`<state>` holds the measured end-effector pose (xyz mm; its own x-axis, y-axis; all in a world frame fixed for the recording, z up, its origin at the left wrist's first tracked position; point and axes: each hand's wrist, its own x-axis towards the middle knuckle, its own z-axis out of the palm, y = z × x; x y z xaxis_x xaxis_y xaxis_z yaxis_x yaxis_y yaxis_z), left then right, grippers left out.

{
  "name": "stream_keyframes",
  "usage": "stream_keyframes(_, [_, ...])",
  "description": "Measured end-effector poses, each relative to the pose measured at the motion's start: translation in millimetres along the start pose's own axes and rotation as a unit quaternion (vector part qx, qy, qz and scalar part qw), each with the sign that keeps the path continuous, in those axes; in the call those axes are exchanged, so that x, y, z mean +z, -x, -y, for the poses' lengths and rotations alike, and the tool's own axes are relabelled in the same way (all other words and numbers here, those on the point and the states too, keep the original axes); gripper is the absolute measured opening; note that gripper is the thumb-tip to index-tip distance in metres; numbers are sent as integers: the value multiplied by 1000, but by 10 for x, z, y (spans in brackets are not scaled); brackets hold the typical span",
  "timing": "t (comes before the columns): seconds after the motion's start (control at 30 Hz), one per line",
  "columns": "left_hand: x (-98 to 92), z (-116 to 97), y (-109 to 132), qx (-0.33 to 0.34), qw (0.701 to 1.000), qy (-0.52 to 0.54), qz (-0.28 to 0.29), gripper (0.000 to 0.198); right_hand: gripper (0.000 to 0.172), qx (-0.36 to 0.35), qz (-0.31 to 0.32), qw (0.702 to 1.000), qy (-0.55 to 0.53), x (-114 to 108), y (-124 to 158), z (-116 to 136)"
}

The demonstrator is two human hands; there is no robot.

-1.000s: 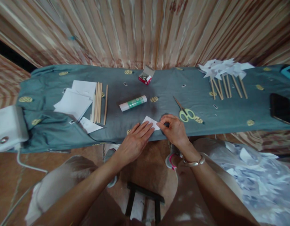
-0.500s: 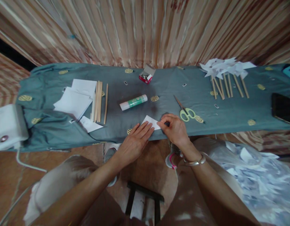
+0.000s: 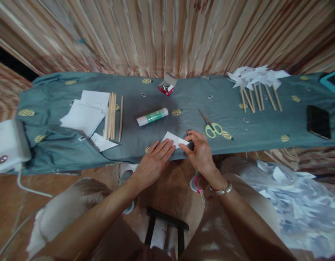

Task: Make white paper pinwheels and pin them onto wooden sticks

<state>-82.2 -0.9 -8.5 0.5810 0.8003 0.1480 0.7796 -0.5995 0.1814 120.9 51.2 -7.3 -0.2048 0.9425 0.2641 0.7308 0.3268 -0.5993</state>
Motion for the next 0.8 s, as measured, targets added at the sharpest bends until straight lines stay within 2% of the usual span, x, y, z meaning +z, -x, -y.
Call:
stream_keyframes(0.23, [-64,117,221,-6,999,-47,14,53,2,5,-21,999,-25,-73,4,-139])
stream_keyframes(0.5, [-81,265,555,-24,997,-75,10,57,6,-6,-15,999,-31,-77,-2,-168])
stream_keyframes(0.7, [-97,260,585,-31,997,-71,9,56,9,-8,-20,999,-32,-86,-3,-179])
stream_keyframes(0.8, [-117,252,532,-50,997,-50,-25,58,10,-4,-24,999,-30,-87,-3,-170])
